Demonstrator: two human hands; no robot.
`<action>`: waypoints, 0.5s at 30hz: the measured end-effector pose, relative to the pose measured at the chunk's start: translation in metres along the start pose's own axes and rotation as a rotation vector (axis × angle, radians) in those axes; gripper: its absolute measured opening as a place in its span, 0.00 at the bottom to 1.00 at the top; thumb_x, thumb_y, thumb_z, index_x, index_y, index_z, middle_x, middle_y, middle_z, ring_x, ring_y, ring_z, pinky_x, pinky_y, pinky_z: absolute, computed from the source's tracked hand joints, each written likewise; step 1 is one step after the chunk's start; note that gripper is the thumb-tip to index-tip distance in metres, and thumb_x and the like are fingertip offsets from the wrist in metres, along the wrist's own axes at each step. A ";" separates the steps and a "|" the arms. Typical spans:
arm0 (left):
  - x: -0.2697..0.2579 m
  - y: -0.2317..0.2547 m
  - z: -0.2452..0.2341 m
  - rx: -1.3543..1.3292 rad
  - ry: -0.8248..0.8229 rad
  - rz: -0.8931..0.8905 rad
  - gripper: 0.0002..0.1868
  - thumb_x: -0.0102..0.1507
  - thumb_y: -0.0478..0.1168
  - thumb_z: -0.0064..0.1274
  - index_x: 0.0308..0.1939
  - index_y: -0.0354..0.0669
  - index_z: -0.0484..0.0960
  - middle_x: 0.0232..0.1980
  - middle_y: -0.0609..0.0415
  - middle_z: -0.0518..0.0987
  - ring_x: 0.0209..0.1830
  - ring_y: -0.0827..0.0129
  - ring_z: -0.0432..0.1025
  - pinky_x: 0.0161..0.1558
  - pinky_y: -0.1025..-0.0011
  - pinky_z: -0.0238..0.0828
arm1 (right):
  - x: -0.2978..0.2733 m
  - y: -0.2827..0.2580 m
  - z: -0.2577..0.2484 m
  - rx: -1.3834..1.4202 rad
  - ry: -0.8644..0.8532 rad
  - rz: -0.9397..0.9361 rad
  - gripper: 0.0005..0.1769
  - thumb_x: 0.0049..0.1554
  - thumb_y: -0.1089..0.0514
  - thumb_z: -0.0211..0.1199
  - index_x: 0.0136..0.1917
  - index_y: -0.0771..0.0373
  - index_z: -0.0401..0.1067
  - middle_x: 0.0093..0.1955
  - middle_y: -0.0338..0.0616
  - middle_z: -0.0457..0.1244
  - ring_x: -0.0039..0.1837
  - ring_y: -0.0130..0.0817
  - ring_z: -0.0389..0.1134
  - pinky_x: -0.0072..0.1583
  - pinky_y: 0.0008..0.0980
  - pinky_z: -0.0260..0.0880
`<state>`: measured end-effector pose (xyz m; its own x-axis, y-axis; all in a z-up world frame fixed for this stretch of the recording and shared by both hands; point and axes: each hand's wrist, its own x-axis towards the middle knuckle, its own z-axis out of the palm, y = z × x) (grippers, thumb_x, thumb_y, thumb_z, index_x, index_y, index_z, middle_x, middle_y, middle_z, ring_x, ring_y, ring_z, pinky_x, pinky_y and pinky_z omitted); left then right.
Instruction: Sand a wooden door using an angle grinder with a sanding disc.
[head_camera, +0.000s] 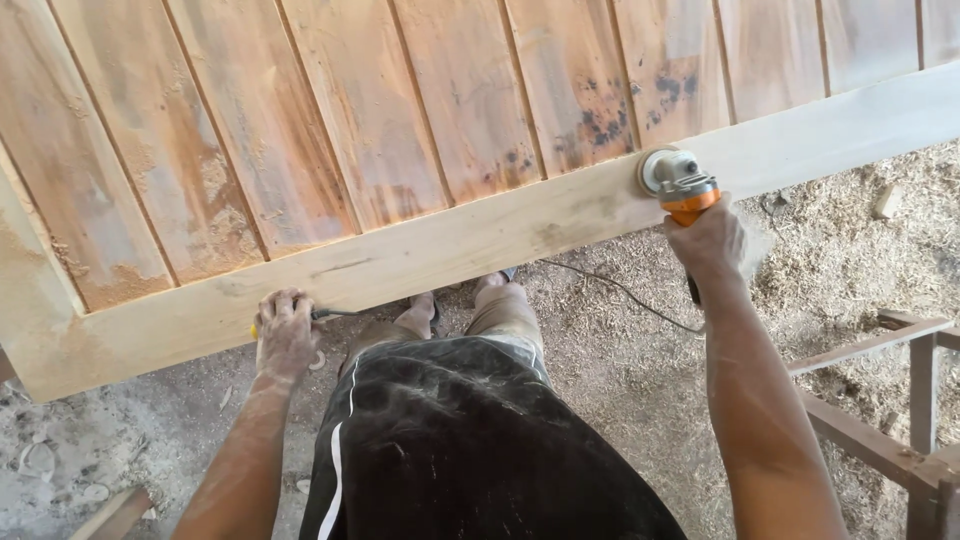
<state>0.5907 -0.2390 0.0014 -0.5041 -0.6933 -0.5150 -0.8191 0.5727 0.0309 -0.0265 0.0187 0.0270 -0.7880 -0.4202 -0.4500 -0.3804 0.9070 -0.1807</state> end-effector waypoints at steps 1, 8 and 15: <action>-0.001 0.000 -0.001 -0.019 0.017 -0.015 0.20 0.59 0.48 0.65 0.52 0.48 0.82 0.69 0.50 0.70 0.72 0.50 0.58 0.70 0.47 0.59 | 0.008 0.005 0.000 0.025 0.006 -0.002 0.36 0.51 0.51 0.76 0.63 0.69 0.61 0.48 0.51 0.66 0.47 0.44 0.70 0.53 0.44 0.74; -0.001 0.011 -0.013 0.023 -0.008 -0.071 0.22 0.58 0.44 0.66 0.55 0.47 0.81 0.69 0.50 0.68 0.72 0.50 0.58 0.69 0.49 0.60 | 0.041 0.019 -0.023 -0.001 0.001 0.034 0.38 0.52 0.50 0.76 0.65 0.71 0.60 0.48 0.53 0.66 0.46 0.45 0.70 0.51 0.45 0.75; -0.004 0.013 -0.018 -0.018 0.044 -0.055 0.21 0.57 0.43 0.67 0.53 0.46 0.82 0.68 0.50 0.68 0.71 0.50 0.58 0.69 0.49 0.61 | 0.055 0.057 -0.028 0.070 0.055 0.252 0.39 0.53 0.47 0.76 0.66 0.69 0.59 0.50 0.50 0.63 0.45 0.41 0.69 0.49 0.41 0.76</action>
<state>0.5773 -0.2362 0.0192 -0.4694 -0.7420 -0.4786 -0.8504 0.5257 0.0190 -0.1053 0.0465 0.0162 -0.8796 -0.1802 -0.4402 -0.1362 0.9821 -0.1299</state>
